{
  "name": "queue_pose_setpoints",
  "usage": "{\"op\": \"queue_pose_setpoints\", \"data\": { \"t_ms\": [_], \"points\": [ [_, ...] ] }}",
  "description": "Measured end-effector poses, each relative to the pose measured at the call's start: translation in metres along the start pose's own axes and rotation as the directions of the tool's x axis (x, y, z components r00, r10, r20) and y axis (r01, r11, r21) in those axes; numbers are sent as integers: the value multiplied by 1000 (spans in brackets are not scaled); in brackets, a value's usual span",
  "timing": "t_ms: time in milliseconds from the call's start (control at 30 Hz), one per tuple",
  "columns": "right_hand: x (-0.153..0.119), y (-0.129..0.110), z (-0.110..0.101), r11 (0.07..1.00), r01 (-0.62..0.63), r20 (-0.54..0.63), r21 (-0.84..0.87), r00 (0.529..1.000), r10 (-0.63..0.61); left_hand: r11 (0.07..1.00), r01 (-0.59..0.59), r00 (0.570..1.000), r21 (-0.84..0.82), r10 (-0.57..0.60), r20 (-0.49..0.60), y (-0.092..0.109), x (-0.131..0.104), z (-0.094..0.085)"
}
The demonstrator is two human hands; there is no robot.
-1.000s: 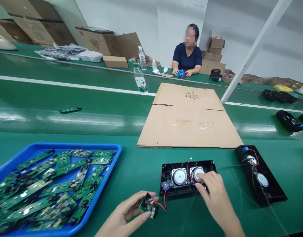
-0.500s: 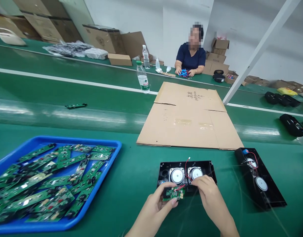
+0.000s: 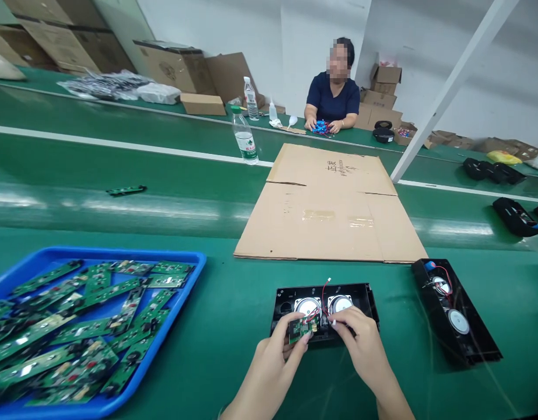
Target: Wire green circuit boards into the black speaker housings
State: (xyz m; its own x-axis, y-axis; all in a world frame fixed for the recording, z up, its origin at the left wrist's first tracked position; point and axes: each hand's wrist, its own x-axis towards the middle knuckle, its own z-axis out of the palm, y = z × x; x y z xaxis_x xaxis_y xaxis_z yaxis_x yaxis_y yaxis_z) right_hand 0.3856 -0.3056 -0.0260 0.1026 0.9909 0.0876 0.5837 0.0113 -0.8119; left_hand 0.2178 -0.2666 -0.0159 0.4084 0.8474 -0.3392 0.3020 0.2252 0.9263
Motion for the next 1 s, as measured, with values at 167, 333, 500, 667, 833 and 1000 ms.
{"op": "queue_pose_setpoints", "data": {
  "t_ms": [167, 333, 500, 667, 833, 1000],
  "points": [
    [5, -1, 5, 999, -34, -74, 1, 997, 34, 999, -18, 1000, 30, 17, 8, 4, 2, 1],
    [5, 2, 12, 983, 127, -83, -133, 987, -139, 997, -23, 1000, 80, 23, 8, 9, 2, 3],
    [5, 6, 22, 940, 257, -61, -226, 959, -276, 994, -43, 999, 105, 43, 4, 5, 3, 1],
    [5, 1, 21, 860, 350, 59, -371, 933, -354, 983, -80, 997, 168, 81, -1, 0, 5, 1],
    [6, -2, 18, 804, 386, 129, -452, 920, -369, 957, -151, 989, 247, 144, 45, 0, 5, 2],
    [11, 3, 14, 928, 318, 94, -193, 948, -305, 955, -172, 981, 240, 145, 128, 5, 5, -8]
  ]
}}
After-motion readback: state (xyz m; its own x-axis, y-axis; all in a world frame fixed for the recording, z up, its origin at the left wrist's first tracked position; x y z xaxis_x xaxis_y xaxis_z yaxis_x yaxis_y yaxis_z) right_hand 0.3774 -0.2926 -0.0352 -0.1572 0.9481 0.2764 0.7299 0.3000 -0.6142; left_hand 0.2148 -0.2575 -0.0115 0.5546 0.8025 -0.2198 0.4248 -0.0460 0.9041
